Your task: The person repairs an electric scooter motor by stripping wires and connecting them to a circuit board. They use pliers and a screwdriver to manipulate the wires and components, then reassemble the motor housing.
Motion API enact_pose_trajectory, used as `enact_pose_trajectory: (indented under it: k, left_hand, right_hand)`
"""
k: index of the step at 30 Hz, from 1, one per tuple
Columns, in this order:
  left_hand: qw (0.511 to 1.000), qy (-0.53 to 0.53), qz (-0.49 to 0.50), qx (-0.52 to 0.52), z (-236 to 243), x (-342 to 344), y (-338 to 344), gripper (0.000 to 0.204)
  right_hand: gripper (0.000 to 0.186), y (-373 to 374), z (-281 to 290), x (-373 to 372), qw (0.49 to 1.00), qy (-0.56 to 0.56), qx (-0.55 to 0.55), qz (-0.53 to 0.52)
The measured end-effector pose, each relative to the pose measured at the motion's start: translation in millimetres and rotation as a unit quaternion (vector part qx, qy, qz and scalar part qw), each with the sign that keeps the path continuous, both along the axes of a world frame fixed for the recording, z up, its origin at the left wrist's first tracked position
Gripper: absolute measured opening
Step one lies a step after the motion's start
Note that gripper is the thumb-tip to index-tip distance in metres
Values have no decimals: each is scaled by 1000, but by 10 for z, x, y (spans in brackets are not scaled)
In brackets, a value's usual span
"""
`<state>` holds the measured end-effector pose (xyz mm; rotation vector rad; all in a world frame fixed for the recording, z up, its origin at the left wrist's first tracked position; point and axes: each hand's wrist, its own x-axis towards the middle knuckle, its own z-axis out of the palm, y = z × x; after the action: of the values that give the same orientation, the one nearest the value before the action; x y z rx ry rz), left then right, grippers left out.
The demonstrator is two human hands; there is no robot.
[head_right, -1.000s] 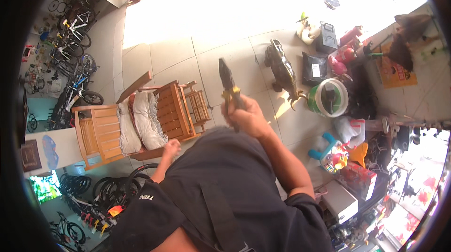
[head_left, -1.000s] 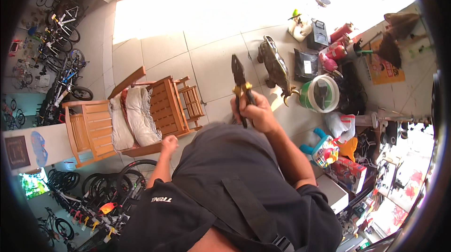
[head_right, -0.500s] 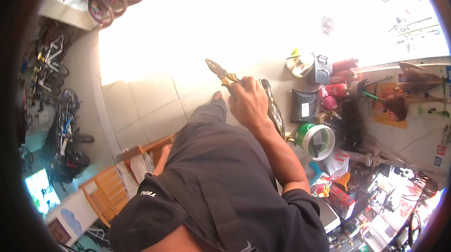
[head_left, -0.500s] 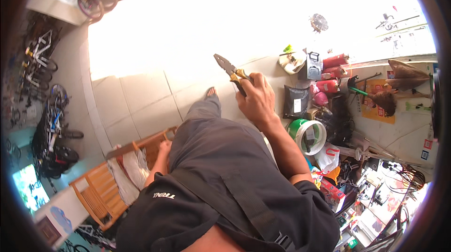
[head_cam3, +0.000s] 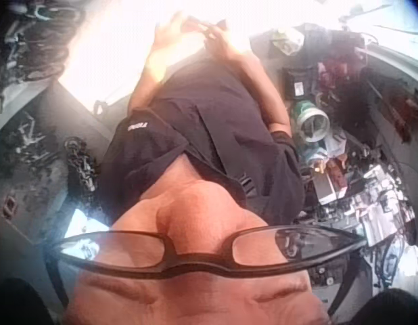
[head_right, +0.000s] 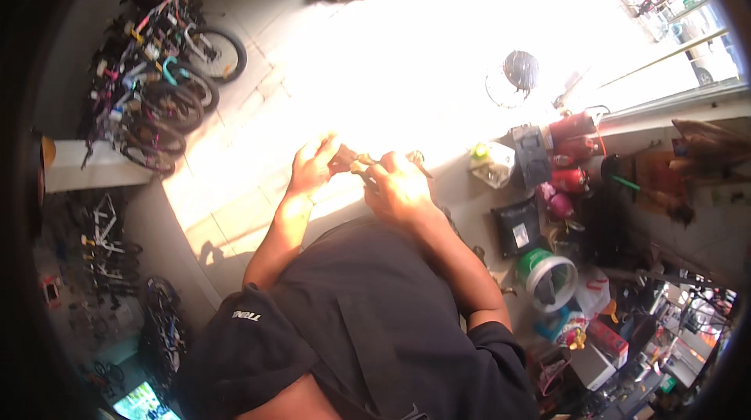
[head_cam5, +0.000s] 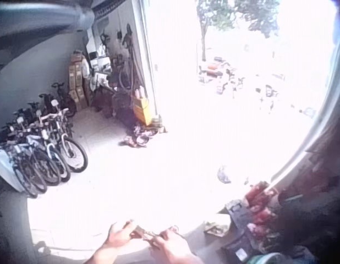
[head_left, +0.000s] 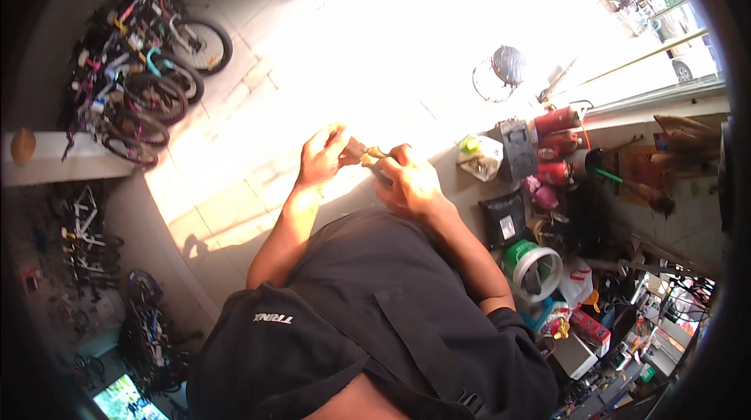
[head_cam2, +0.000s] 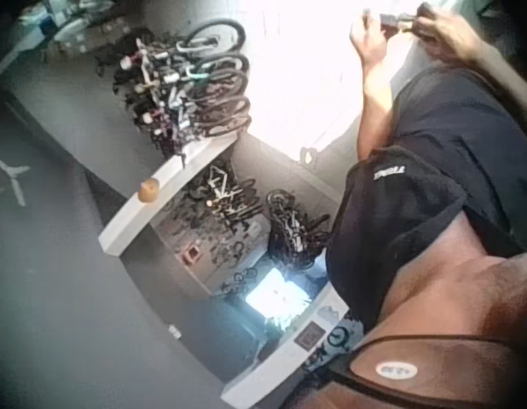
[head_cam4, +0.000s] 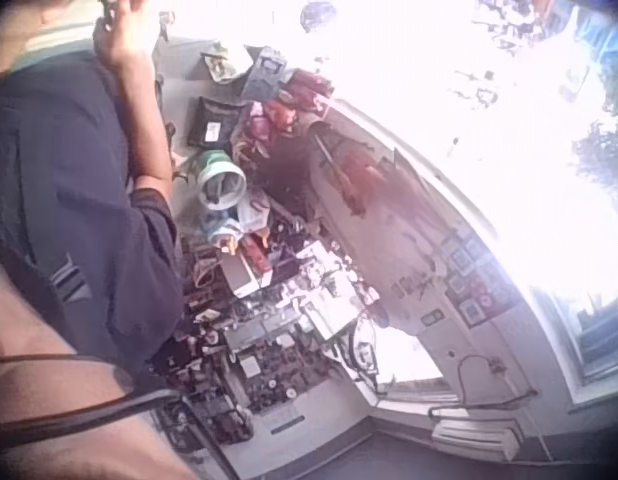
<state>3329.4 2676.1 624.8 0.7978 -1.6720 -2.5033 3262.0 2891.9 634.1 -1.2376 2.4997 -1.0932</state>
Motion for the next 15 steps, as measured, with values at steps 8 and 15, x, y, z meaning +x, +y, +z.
enact_pose_trajectory:
  k: [8,15]
  left_hand:
    - [982,-32,95,163,43,-2086,-797,24]
    - [977,-24,-14,213,-349,-4451,-1277,24]
  right_hand:
    - [42,-689,354,-2386,882,-456,-113,-37]
    - [47,-1232,57,-4495,908,-392,-59,-137]
